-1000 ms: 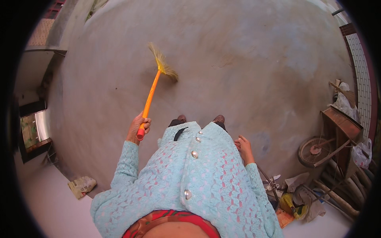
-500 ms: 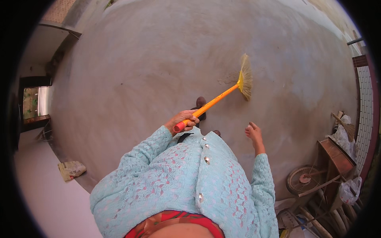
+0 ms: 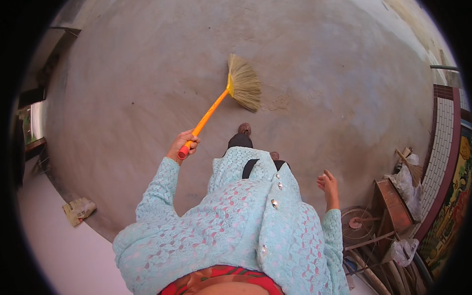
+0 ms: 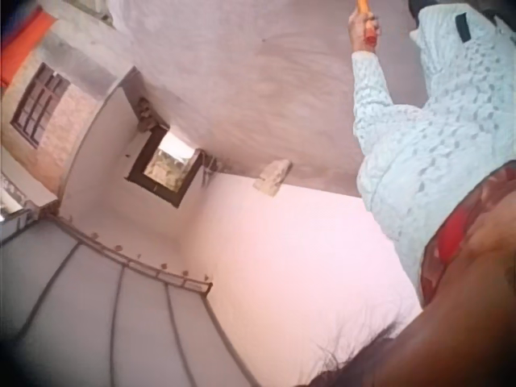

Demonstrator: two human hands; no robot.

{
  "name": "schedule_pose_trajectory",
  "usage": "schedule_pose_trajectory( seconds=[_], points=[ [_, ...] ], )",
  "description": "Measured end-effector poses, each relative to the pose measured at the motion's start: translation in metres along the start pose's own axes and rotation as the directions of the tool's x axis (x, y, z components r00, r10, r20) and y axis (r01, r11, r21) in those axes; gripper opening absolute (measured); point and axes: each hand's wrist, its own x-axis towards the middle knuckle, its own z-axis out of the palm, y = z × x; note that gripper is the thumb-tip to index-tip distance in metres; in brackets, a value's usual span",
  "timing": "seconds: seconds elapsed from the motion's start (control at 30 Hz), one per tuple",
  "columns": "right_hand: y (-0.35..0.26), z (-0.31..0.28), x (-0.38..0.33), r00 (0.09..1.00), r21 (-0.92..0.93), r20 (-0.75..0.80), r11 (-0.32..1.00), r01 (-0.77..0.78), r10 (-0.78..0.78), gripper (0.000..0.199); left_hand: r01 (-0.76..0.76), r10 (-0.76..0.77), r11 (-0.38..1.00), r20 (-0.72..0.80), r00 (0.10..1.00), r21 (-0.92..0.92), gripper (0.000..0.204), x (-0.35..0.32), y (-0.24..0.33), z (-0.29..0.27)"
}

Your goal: The person sweeps a concrete floor with a long-handled broom, moving around a cluttered area and clearing debris. They briefly move a chair and a sack to access the floor underneath, then continue sweeping the remaining area.

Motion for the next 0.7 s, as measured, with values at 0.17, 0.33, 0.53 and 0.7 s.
schedule_pose_trajectory(
  seconds=[0.17, 0.33, 0.53, 0.7],
  points=[
    [0.044, -0.012, 0.015, 0.985, 0.063, 0.013, 0.983, -0.172, 0.171, 0.047, -0.115, 0.125, 0.987, -0.09, 0.988, 0.11, 0.051, -0.009, 0.065, 0.032],
    [0.032, -0.044, 0.069, 0.99, -0.025, 0.095, 0.994, -0.103, 0.105, 0.045, -0.244, 0.252, 0.966, -0.091, 0.964, 0.087, 0.047, -0.014, 0.074, 0.121],
    [-0.113, -0.103, 0.132, 0.996, -0.078, 0.085, 0.997, 0.004, 0.003, 0.042, -0.255, 0.254, 0.964, -0.03, 0.967, -0.077, 0.06, -0.035, 0.048, 0.232],
    [-0.216, -0.156, 0.218, 0.992, -0.156, 0.058, 0.98, 0.123, -0.115, 0.045, -0.106, 0.138, 0.966, 0.123, 0.983, -0.236, 0.062, -0.003, 0.038, 0.295]
  ],
)
